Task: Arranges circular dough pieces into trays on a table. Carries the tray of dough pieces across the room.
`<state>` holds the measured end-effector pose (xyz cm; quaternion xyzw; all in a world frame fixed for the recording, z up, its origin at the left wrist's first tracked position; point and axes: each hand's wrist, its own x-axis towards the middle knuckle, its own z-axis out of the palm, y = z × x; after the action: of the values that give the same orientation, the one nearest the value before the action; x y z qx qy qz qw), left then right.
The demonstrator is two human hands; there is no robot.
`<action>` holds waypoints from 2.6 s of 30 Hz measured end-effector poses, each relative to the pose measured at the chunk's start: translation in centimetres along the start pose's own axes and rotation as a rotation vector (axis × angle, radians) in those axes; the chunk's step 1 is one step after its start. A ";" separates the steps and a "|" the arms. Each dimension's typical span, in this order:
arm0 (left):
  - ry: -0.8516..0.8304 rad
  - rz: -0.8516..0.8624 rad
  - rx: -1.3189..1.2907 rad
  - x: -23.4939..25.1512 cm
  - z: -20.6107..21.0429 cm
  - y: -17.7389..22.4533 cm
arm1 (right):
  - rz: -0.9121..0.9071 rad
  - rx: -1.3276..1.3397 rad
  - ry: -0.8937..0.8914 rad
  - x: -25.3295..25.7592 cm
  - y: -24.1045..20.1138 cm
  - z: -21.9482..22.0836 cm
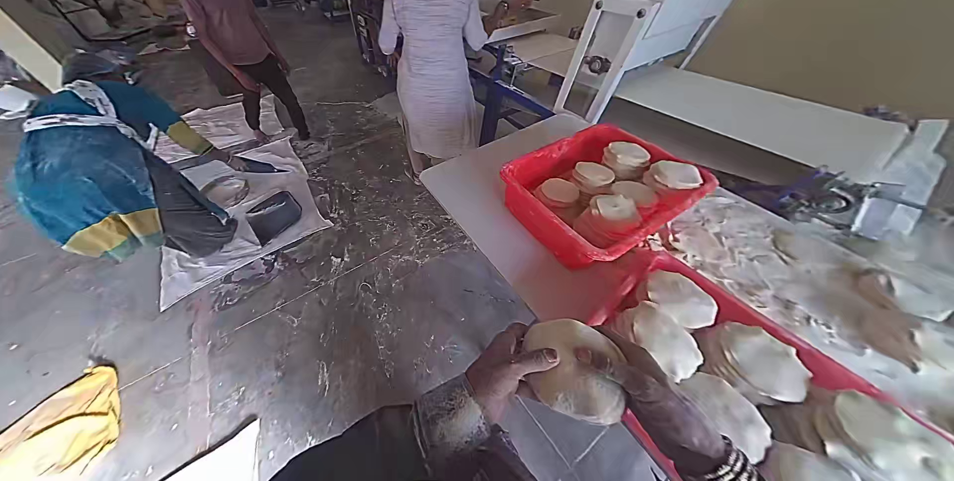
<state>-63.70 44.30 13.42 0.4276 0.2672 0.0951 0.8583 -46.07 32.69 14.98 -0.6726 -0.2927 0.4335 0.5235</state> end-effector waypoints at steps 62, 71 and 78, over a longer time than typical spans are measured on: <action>-0.752 0.649 1.028 31.6 -3.0 17.5 | 0.313 -0.536 1.433 1.9 3.7 5.9; -1.008 0.444 0.836 14.8 11.1 -3.9 | 0.412 -0.331 1.395 -18.4 10.6 7.6; -1.016 0.483 0.926 11.3 18.2 -11.8 | 0.373 -0.280 1.208 -25.1 14.6 0.6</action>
<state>-45.17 29.04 8.78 0.7854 -0.2534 -0.0511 0.5625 -58.88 7.58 7.92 -0.8995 0.1214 0.0199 0.4191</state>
